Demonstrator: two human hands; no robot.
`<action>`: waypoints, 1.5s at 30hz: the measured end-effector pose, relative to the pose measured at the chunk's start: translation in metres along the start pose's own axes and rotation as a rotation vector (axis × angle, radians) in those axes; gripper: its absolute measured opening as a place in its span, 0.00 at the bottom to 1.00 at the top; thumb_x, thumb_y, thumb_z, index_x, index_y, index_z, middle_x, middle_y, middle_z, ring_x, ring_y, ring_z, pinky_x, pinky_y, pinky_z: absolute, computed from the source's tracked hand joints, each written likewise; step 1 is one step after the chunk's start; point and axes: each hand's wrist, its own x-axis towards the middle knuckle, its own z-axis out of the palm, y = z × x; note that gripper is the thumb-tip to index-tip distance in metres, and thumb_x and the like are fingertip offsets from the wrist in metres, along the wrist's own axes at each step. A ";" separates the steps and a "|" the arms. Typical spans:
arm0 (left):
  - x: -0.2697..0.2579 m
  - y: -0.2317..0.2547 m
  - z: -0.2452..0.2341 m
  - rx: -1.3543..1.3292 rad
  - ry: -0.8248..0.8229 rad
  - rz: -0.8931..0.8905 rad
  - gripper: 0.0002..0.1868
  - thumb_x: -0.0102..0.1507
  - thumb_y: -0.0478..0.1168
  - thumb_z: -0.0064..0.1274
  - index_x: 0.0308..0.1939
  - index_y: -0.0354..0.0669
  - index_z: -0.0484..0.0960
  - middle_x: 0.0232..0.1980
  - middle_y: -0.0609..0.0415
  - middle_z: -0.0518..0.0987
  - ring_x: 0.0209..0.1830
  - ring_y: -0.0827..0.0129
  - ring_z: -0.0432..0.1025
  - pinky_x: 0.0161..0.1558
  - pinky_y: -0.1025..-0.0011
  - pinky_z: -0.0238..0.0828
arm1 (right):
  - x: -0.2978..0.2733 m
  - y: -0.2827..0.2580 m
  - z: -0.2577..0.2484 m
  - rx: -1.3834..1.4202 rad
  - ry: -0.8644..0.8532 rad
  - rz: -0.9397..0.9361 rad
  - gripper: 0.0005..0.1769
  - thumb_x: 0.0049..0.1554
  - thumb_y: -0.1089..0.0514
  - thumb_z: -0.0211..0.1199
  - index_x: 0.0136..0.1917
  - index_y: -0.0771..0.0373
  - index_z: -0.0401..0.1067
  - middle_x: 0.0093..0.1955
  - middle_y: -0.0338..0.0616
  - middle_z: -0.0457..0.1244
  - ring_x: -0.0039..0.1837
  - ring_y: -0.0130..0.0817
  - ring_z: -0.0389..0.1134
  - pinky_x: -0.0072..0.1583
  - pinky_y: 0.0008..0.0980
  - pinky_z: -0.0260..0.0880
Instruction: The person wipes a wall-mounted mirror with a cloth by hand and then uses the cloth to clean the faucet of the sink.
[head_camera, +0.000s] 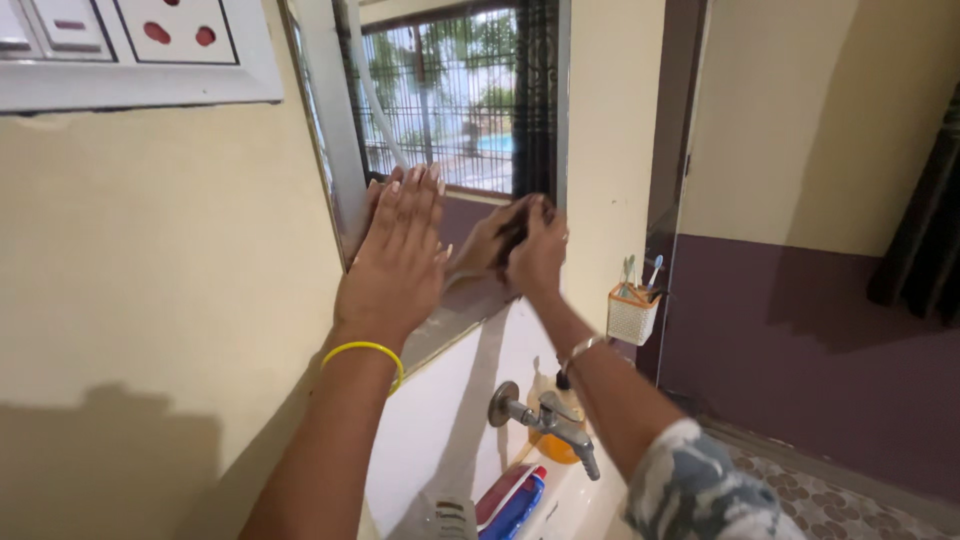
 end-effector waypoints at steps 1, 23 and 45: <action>-0.001 0.001 0.001 0.001 0.004 -0.002 0.38 0.72 0.56 0.24 0.79 0.32 0.50 0.83 0.44 0.49 0.82 0.53 0.41 0.78 0.57 0.27 | 0.012 0.006 0.003 0.055 -0.016 0.053 0.35 0.56 0.73 0.50 0.77 0.65 0.55 0.67 0.67 0.54 0.67 0.61 0.59 0.68 0.45 0.64; -0.003 0.001 0.008 -0.005 0.057 -0.005 0.38 0.71 0.56 0.27 0.78 0.34 0.55 0.82 0.45 0.50 0.82 0.54 0.43 0.78 0.56 0.27 | 0.074 0.034 0.008 0.049 -0.037 0.150 0.25 0.64 0.60 0.48 0.73 0.70 0.57 0.65 0.66 0.57 0.63 0.60 0.64 0.64 0.48 0.69; -0.006 -0.004 -0.005 -0.111 0.109 -0.015 0.38 0.65 0.47 0.33 0.78 0.34 0.53 0.83 0.47 0.50 0.82 0.59 0.43 0.79 0.56 0.30 | 0.103 0.027 -0.006 0.226 -0.186 0.395 0.22 0.59 0.65 0.52 0.65 0.64 0.74 0.64 0.59 0.65 0.64 0.50 0.70 0.65 0.41 0.74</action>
